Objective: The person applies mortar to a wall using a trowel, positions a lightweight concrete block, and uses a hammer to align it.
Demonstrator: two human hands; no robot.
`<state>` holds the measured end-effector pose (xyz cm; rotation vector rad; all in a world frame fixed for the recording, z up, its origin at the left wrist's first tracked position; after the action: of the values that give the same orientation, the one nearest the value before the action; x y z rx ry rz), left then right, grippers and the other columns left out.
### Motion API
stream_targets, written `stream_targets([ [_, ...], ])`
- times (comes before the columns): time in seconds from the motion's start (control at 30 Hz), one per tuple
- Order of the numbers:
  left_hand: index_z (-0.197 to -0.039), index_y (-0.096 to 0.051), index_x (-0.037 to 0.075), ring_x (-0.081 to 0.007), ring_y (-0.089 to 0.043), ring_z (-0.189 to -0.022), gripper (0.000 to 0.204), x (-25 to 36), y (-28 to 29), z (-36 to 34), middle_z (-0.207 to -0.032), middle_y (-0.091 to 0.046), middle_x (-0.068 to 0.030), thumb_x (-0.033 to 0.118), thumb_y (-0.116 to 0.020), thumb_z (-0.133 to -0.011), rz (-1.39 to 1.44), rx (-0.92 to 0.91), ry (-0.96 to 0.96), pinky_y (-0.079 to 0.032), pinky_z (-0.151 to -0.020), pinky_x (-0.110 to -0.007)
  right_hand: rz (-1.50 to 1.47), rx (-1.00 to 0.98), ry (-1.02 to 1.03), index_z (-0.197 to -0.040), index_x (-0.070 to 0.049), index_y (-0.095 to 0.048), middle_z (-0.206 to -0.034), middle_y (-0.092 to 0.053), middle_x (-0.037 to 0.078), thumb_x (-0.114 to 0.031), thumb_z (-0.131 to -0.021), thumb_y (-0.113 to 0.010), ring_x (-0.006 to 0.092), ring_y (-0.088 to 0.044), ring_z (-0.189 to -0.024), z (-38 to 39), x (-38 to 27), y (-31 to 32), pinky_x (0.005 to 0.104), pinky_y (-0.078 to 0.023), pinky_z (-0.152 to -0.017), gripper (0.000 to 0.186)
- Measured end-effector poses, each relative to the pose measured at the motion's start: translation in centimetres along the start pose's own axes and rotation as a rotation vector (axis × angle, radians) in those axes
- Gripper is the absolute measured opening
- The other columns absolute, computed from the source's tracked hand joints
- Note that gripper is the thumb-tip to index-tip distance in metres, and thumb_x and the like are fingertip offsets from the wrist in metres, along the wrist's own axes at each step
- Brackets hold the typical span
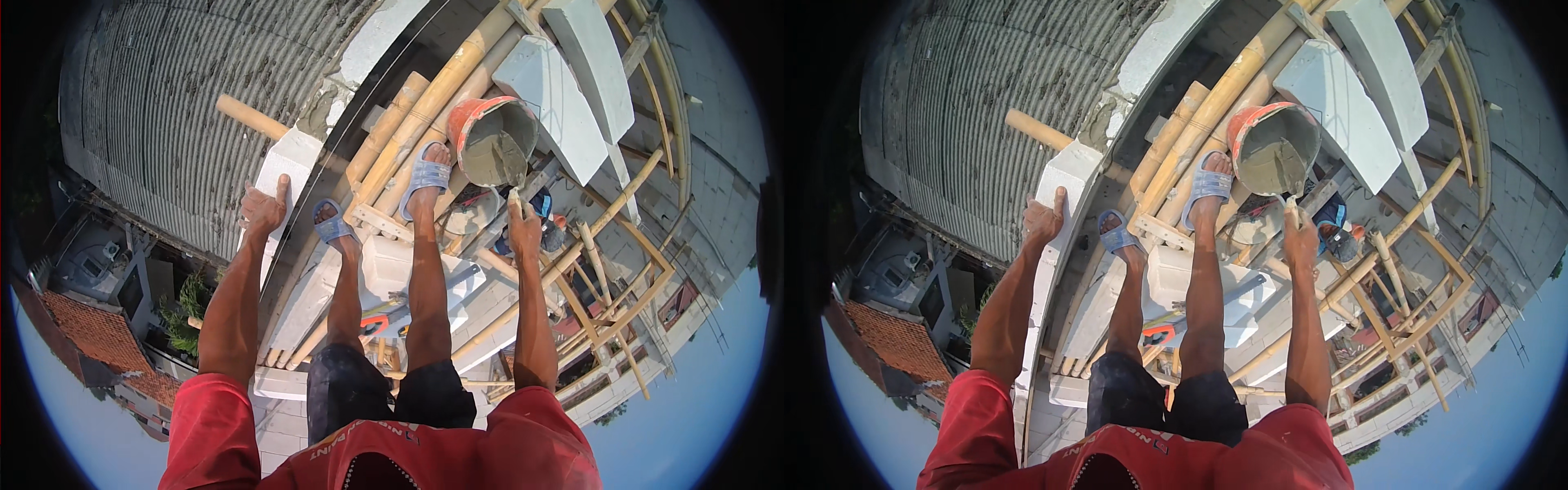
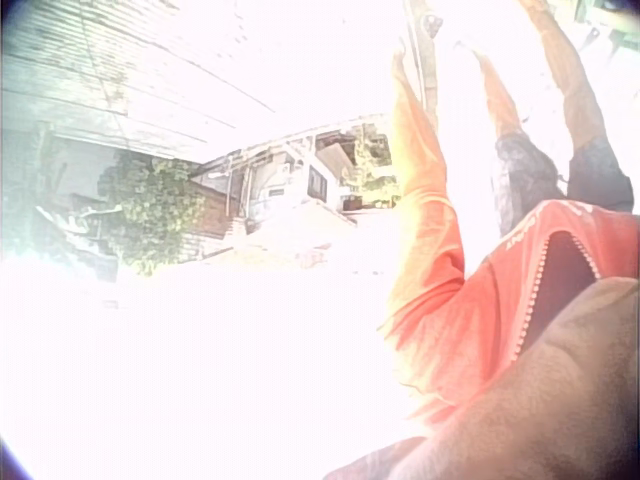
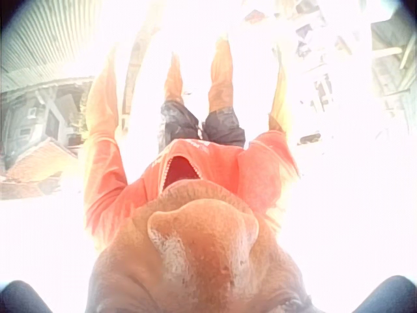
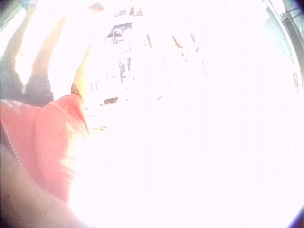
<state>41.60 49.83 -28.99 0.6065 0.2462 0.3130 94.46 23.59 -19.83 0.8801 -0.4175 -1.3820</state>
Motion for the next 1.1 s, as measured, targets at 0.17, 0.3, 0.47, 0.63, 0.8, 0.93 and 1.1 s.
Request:
stream_targets([
  [0.17,-0.157,-0.008,0.001,-0.0459,-0.022,-0.146,0.126,2.2,-1.2,-0.5,-0.154,-0.025,-0.0316,0.093,-0.036,-0.077,-0.002,0.002,-0.076,-0.014,-0.117,-0.063,0.287,0.071,0.006,-0.113,0.0,-0.069,-0.097,-0.071,0.025,-0.047,-0.092,-0.064,0.0389,-0.068,-0.09,-8.3,-1.7,-3.9,0.0446,-0.05,-0.081,0.052],
  [0.3,-0.149,-0.027,-0.013,-0.0497,-0.05,-0.129,0.126,0.2,1.2,0.0,-0.135,-0.05,-0.0388,0.09,-0.044,-0.078,-0.102,0.198,-0.078,-0.038,-0.11,-0.051,0.151,-0.24,0.102,-0.103,0.001,-0.072,-0.086,-0.072,0.021,-0.047,-0.088,-0.072,0.0341,-0.069,-0.079,-4.0,-5.7,-5.6,0.0412,-0.053,-0.069,0.051],
  [0.47,-0.156,-0.017,-0.002,-0.0473,-0.03,-0.142,0.125,-1.1,-0.2,-2.7,-0.151,-0.032,-0.0321,0.093,-0.039,-0.077,-0.057,0.074,-0.036,-0.021,-0.115,-0.061,-0.687,-0.515,-0.214,-0.116,-0.003,-0.065,-0.079,-0.06,0.002,-0.039,-0.094,-0.07,0.0091,-0.056,-0.056,0.0,-0.3,-2.9,0.0227,-0.04,-0.042,0.043],
  [0.63,-0.154,-0.023,-0.005,-0.0488,-0.035,-0.139,0.125,0.8,-0.4,-0.6,-0.147,-0.038,-0.0327,0.092,-0.04,-0.077,-0.083,0.076,-0.042,-0.027,-0.114,-0.058,-1.226,-0.529,-0.348,-0.125,-0.005,-0.058,-0.087,-0.061,0.004,-0.036,-0.097,-0.065,0.0132,-0.058,-0.062,4.3,5.1,-4.0,0.0251,-0.046,-0.051,0.042],
  [0.8,-0.156,-0.013,-0.004,-0.0489,-0.032,-0.14,0.127,-0.9,-0.6,-2.7,-0.149,-0.034,-0.033,0.093,-0.037,-0.077,0.001,0.181,-0.149,-0.02,-0.115,-0.062,-1.484,-0.634,-0.32,-0.124,-0.012,-0.054,-0.098,-0.06,0.003,-0.036,-0.101,-0.057,0.0124,-0.048,-0.057,6.5,4.4,-6.0,0.0256,-0.039,-0.048,0.033],
  [0.93,-0.157,-0.004,-0.002,-0.05,-0.022,-0.144,0.128,0.7,-1.6,-1.3,-0.153,-0.022,-0.034,0.093,-0.035,-0.077,-0.01,0.007,-0.053,-0.013,-0.115,-0.065,-1.519,-0.76,-0.289,-0.122,-0.009,-0.054,-0.093,-0.06,0.004,-0.035,-0.101,-0.057,0.0129,-0.048,-0.055,5.7,1.2,-5.0,0.0263,-0.039,-0.045,0.033],
  [1.1,-0.157,-0.005,-0.002,-0.0497,-0.02,-0.145,0.128,-0.7,-0.1,-0.7,-0.153,-0.023,-0.0345,0.094,-0.034,-0.077,0.011,0.014,-0.03,-0.011,-0.115,-0.065,-1.106,-0.65,-0.122,-0.118,-0.006,-0.055,-0.084,-0.059,0.006,-0.031,-0.099,-0.06,0.0129,-0.05,-0.054,1.6,-12.1,-5.0,0.025,-0.04,-0.044,0.032],
])
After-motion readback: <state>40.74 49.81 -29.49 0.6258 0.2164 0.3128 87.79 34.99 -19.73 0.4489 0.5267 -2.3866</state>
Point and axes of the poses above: each hand's wrist, its own z-axis away from the middle knuckle, its own y-axis out of the back of the hand, x = y × z, the point moved 7 cm from there along -z, towards the middle knuckle
